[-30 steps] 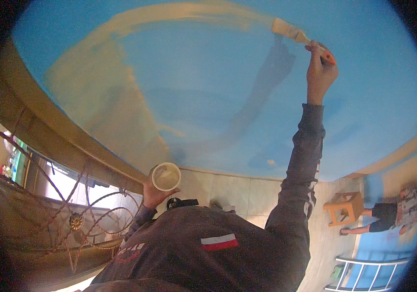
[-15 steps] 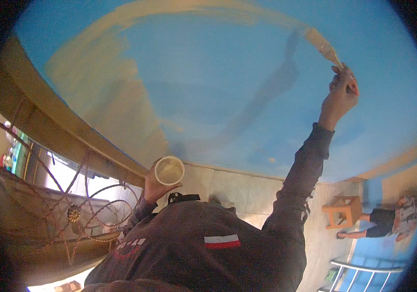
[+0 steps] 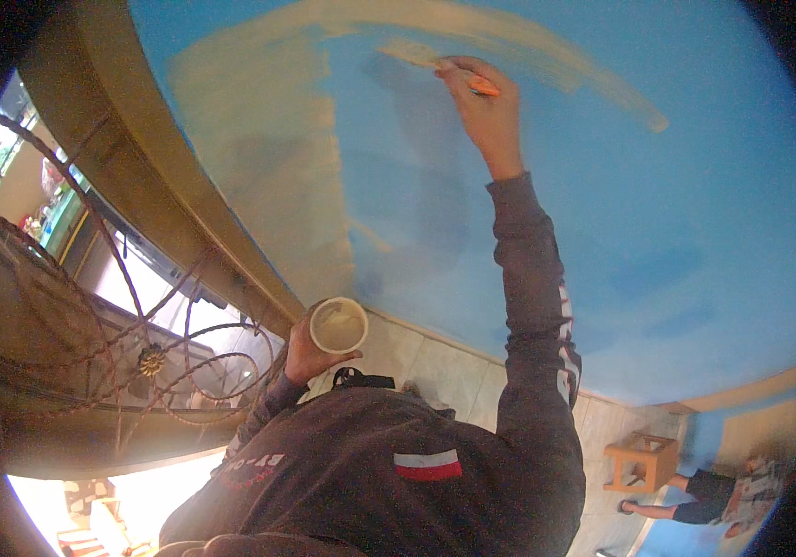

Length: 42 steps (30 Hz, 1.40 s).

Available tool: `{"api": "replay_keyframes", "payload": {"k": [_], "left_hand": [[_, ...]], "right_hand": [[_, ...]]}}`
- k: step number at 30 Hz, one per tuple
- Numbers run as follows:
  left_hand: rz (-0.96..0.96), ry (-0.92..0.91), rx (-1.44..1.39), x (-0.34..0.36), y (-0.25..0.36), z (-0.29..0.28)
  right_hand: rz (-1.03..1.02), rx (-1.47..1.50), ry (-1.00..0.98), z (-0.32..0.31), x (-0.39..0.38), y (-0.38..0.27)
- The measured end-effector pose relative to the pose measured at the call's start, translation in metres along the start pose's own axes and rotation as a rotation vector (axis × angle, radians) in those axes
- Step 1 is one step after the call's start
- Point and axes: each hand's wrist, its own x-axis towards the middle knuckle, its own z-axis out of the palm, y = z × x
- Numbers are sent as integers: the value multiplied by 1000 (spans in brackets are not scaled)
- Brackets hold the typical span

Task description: The person paints a light blue ceiling with beige paint using a brush and a small container. They repeatedly dip the brush into the container and apply paint in broad strokes across the ceiling surface.

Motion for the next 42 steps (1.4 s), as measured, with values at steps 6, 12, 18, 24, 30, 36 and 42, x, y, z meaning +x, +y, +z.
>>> {"api": "replay_keyframes", "payload": {"k": [6,12,18,24,30,36,42], "left_hand": [[-40,89,26,-17,-13,-10],[-95,125,-24,-25,-18,-15],[-92,131,-32,-25,-17,-18],[-116,90,-16,-22,-19,-16],[-87,19,-40,-8,-12,-6],[77,-46,-16,5,-12,7],[143,-97,10,14,-4,14]], "right_hand": [[-209,-104,-100,70,32,16],[-403,-234,-86,101,49,34],[-268,-229,-107,102,45,40],[-144,-257,-2,60,27,28],[-65,-248,99,-13,4,11],[-6,-389,157,-109,-30,1],[136,-476,220,-197,-61,-21]]}}
